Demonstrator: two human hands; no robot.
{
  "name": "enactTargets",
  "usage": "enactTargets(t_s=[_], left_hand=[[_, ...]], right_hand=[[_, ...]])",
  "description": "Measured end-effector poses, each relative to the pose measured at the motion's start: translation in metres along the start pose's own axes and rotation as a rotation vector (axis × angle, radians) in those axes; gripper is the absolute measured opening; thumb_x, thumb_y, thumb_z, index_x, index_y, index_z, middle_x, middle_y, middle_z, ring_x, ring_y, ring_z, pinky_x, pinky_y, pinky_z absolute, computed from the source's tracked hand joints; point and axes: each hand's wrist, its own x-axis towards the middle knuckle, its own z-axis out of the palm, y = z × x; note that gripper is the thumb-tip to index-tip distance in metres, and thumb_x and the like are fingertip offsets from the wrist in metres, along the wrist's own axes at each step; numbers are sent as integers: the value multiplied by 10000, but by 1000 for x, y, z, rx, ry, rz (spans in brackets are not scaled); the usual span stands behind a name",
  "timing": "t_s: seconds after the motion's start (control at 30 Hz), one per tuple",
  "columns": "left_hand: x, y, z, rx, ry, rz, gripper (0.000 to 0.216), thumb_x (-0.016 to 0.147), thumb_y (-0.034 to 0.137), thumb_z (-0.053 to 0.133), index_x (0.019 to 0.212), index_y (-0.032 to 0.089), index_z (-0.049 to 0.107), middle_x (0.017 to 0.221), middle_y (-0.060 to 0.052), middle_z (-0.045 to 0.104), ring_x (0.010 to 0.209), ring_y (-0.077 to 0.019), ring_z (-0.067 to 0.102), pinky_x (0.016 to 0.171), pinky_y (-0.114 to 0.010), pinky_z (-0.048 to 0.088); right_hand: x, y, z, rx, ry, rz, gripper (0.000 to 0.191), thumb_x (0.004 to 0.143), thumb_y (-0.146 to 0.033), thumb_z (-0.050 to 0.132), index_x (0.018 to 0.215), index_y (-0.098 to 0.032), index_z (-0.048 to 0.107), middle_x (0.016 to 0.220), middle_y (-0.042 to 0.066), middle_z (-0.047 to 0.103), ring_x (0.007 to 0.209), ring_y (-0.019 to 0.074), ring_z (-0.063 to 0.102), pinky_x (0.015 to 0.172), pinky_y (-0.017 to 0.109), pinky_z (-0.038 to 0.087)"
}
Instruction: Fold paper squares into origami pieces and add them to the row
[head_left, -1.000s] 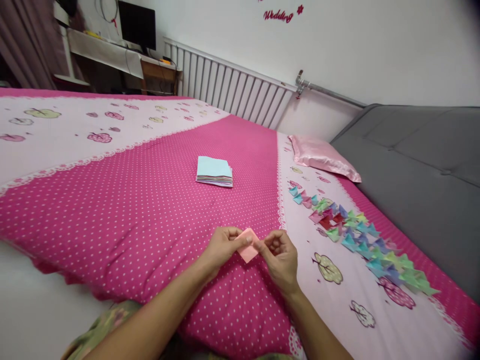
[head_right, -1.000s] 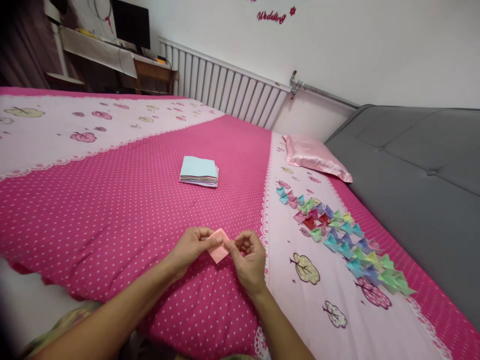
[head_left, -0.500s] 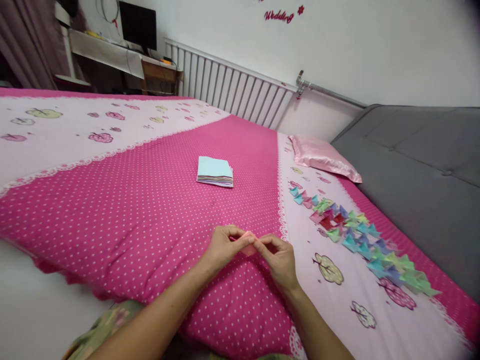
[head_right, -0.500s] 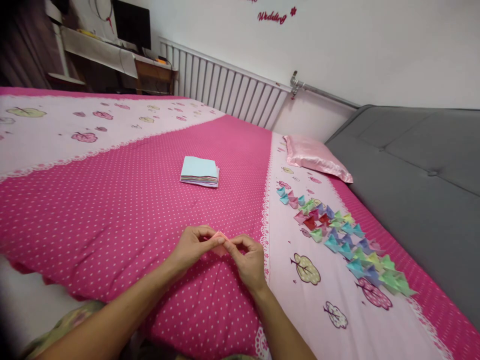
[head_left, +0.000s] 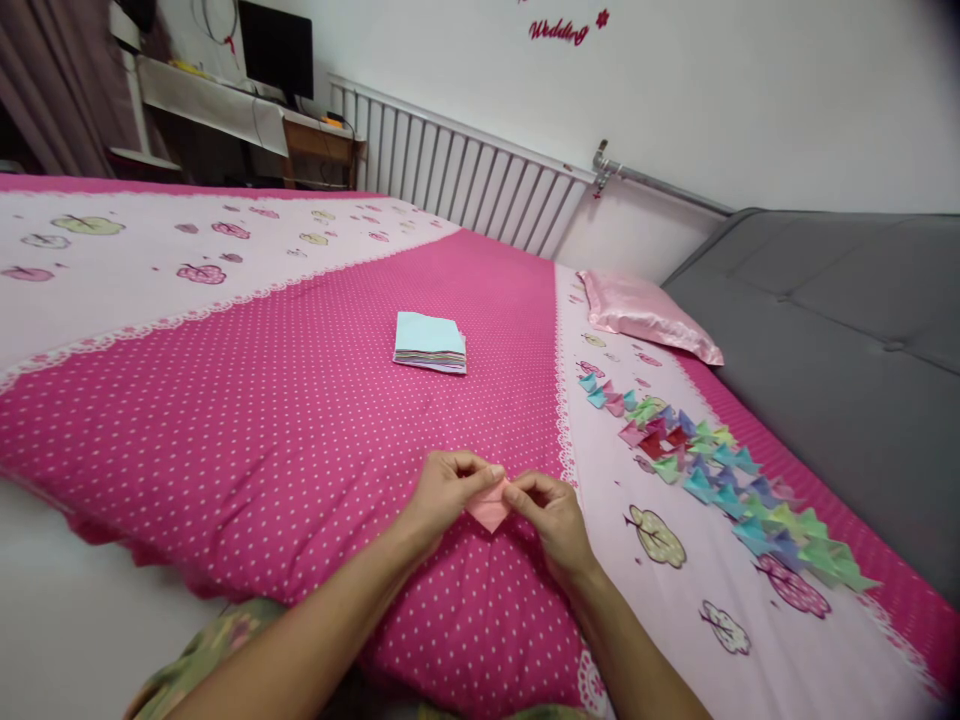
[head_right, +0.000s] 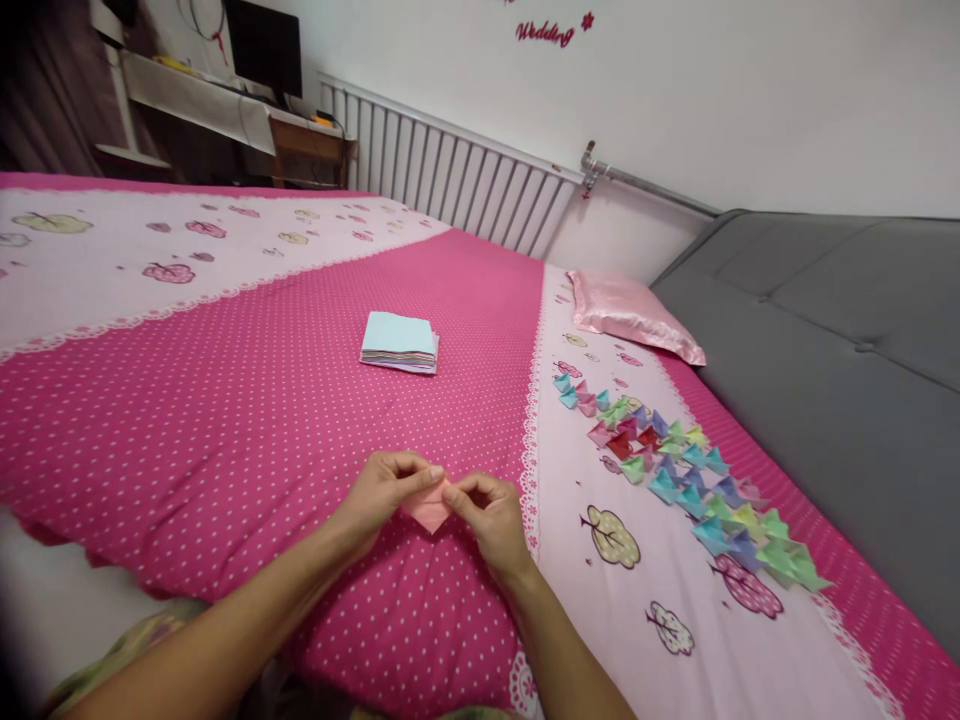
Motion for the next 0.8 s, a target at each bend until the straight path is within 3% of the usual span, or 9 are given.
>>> enactTargets(t_s=[0.33,0.53,0.67,0.8], left_hand=[[1,-3,2,-111,56,-67,292,587,378,723,588,97,641,543,-30,586,480,-92,495,492,-219,373],[-2,-5,5,-175,36,-110,319,610,393,709,718,94,694,630,-72,659,536,-133,567,551,-250,431],[-4,-7,8,-191,-19,-83,320,632,389,696,768,99,705,649,-72,669,603,-142,584,624,-259,441],[-4,-5,7,-167,-33,-67,307,648,385,684,740,93,700,671,-80,668,597,-134,570,612,-252,431]], right_hand=[[1,1,2,92,79,67,212,700,-342,651,607,-157,608,537,-19,571,500,104,497,511,228,411],[0,4,4,101,-30,51,202,661,-312,696,782,-161,642,688,14,640,642,154,574,612,265,448],[-1,4,5,69,83,27,174,690,-316,674,773,-166,643,707,8,649,652,150,580,641,268,454],[-1,4,5,85,96,15,167,693,-313,673,753,-163,630,686,4,634,638,146,572,641,270,455]])
